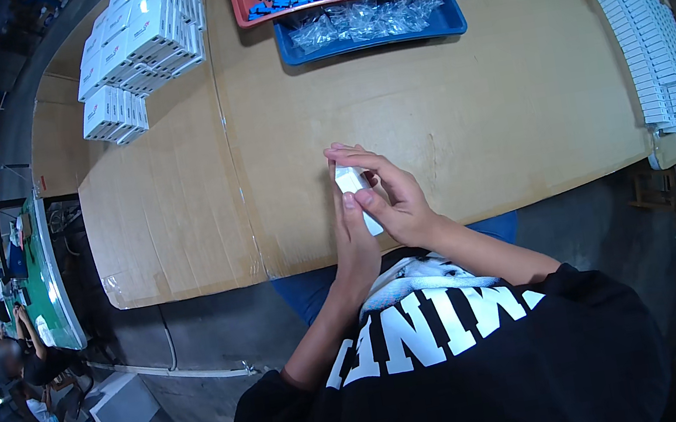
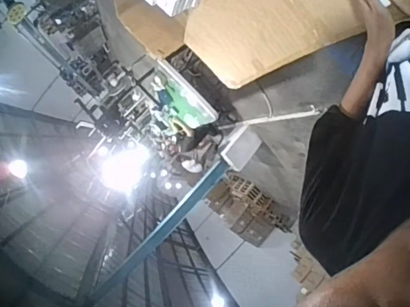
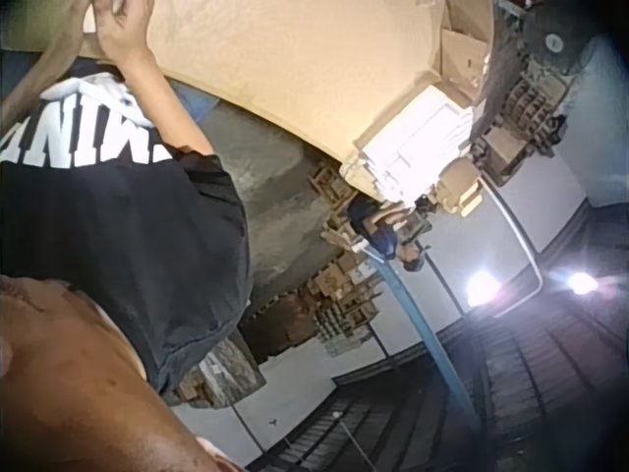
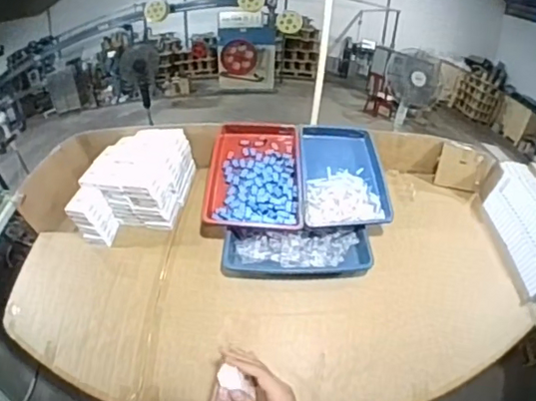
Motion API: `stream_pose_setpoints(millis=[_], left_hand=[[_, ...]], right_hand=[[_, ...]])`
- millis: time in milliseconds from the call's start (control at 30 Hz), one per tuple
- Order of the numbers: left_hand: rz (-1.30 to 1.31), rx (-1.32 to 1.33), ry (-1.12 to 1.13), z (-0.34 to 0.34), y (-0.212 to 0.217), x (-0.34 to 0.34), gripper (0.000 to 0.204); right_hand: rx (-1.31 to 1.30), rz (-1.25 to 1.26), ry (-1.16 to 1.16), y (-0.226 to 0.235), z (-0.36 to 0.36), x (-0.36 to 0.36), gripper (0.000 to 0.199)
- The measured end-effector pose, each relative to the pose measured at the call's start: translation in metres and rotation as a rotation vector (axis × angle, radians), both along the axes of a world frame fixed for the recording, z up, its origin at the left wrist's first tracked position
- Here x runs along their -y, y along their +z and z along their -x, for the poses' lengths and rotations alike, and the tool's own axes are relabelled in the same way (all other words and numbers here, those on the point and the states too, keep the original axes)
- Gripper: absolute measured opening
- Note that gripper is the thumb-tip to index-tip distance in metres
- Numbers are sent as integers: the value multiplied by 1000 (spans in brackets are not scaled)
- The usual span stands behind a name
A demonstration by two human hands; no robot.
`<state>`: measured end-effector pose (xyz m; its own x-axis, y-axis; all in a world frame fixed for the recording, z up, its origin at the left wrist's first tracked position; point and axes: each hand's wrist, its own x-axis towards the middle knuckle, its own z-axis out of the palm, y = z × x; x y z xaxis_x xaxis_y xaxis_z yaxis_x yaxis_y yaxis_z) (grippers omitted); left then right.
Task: Packaging small electronic or mechanical components into plastic bags and then into a white box at a factory workstation.
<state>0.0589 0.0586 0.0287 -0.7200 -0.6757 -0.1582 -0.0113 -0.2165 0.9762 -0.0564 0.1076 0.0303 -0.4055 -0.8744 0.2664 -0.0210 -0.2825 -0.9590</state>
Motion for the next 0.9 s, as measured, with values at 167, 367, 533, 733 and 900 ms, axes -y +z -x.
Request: stream_pose_setpoints(millis=[167, 367, 533, 733, 900], left_hand=[[-57, 19, 17, 5, 20, -5, 65], [-341, -63, 44, 6, 27, 5, 71], [-589, -28, -45, 16, 53, 25, 70], [-700, -38, -6, 14, 42, 11, 65], [-726, -1, 9, 10, 37, 10, 65]], right_hand=[[-172, 34, -55, -1, 2, 0, 38], [-206, 61, -51, 7, -1, -1, 57], [-568, 44, -67, 3, 22, -9, 86], [-632, 93, -117, -13, 22, -9, 84], [-654, 130, -135, -24, 15, -9, 77]])
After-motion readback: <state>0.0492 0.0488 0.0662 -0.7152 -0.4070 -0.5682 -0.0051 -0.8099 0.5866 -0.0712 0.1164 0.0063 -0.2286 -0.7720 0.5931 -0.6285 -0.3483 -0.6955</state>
